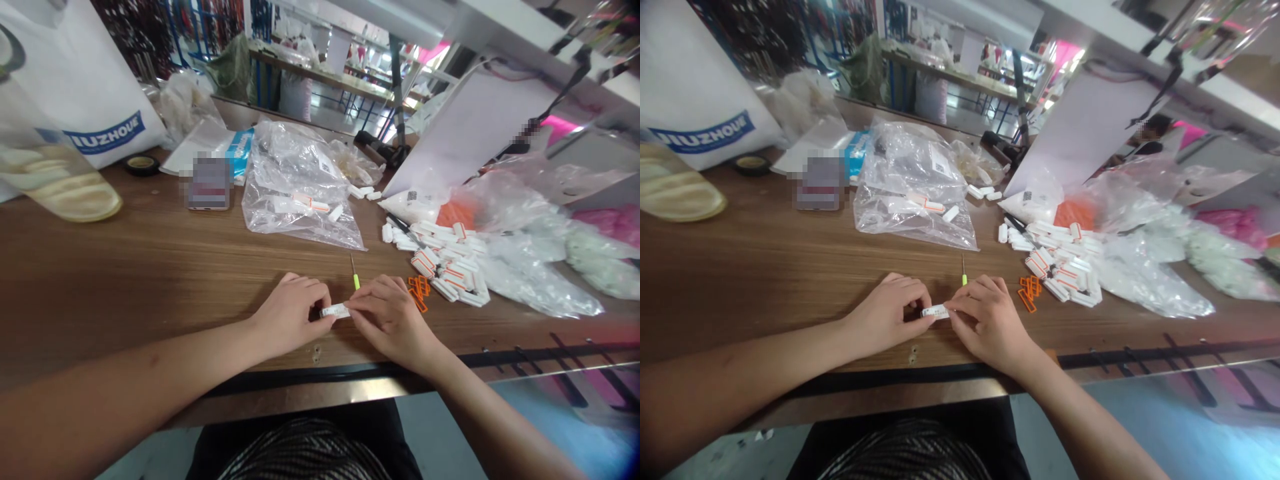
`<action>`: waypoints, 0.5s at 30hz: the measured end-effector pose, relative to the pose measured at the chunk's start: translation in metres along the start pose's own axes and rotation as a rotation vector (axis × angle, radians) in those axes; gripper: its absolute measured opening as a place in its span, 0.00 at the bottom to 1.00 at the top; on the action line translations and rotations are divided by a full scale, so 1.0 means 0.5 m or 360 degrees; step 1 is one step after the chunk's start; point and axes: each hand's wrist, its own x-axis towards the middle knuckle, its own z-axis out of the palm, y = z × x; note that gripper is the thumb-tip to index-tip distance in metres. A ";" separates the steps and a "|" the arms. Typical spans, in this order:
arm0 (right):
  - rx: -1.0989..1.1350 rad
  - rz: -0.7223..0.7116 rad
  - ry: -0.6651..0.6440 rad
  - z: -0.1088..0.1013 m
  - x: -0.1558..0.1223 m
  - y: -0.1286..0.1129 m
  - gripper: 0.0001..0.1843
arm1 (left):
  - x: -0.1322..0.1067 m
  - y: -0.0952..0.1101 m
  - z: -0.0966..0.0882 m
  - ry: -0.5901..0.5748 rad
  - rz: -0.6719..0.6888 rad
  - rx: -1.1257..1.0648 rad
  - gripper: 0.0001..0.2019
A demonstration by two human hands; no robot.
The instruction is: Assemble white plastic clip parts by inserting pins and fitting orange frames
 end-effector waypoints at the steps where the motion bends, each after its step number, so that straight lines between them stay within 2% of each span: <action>1: -0.0022 -0.0016 0.0006 0.001 -0.002 -0.002 0.08 | 0.000 0.000 0.000 -0.0003 0.0002 0.0001 0.07; 7: -0.0264 -0.0113 -0.0050 0.014 -0.012 -0.021 0.09 | -0.001 -0.001 0.002 0.0004 0.0015 0.0010 0.07; 10: -0.0168 -0.0079 -0.0017 0.010 -0.021 -0.011 0.10 | -0.001 0.000 0.000 -0.0001 -0.0001 0.0028 0.07; 12: -0.0023 0.0046 0.0124 -0.003 -0.032 0.017 0.10 | -0.001 0.001 -0.002 -0.0007 -0.0003 0.0032 0.07; 15: -0.0003 0.0392 0.0314 -0.033 -0.052 0.082 0.10 | -0.002 -0.001 -0.002 -0.0004 0.0012 0.0033 0.07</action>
